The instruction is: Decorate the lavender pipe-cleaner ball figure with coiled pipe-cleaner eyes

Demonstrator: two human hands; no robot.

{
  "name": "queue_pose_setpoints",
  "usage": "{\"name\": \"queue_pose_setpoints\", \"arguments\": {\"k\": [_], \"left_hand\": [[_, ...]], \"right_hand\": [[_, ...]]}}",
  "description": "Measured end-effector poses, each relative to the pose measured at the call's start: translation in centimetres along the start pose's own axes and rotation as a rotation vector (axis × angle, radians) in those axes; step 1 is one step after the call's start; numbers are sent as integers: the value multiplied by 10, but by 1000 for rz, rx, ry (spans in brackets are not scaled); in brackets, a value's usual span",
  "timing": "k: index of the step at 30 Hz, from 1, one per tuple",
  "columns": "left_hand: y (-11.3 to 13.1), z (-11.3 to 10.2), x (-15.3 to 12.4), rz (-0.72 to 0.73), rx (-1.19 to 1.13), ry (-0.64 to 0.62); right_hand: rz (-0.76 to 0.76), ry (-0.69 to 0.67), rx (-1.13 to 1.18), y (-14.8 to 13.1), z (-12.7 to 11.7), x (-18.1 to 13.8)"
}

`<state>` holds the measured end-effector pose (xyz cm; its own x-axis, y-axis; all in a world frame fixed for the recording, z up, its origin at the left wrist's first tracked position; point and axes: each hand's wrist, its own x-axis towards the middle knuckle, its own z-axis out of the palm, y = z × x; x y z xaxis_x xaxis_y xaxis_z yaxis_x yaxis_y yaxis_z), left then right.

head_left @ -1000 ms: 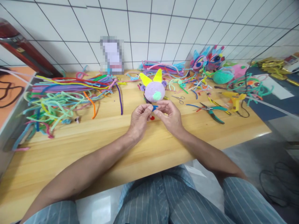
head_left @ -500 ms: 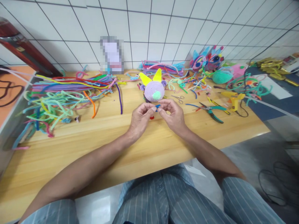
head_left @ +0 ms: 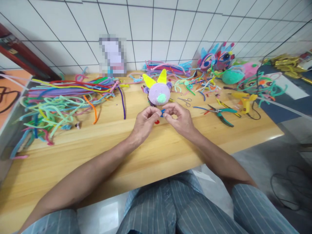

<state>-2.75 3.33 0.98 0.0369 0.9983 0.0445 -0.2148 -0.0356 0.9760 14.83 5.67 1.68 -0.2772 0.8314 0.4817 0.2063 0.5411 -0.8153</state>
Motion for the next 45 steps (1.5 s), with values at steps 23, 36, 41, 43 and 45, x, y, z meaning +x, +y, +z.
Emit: {"name": "queue_pose_setpoints", "arguments": {"k": [23, 36, 41, 43, 45], "left_hand": [[-5, 10, -8, -2, -210, 130], [-2, 5, -3, 12, -142, 40], [-1, 1, -1, 28, -81, 38], [-3, 2, -2, 31, -90, 64], [-4, 4, -4, 26, -109, 88]], "right_hand": [[-9, 116, -58, -2, 14, -8], [-9, 65, -80, -3, 6, -4], [-15, 19, -88, -5, 0, -1], [-22, 34, -97, -6, 2, -2], [-34, 55, -105, -7, 5, -4]]}}
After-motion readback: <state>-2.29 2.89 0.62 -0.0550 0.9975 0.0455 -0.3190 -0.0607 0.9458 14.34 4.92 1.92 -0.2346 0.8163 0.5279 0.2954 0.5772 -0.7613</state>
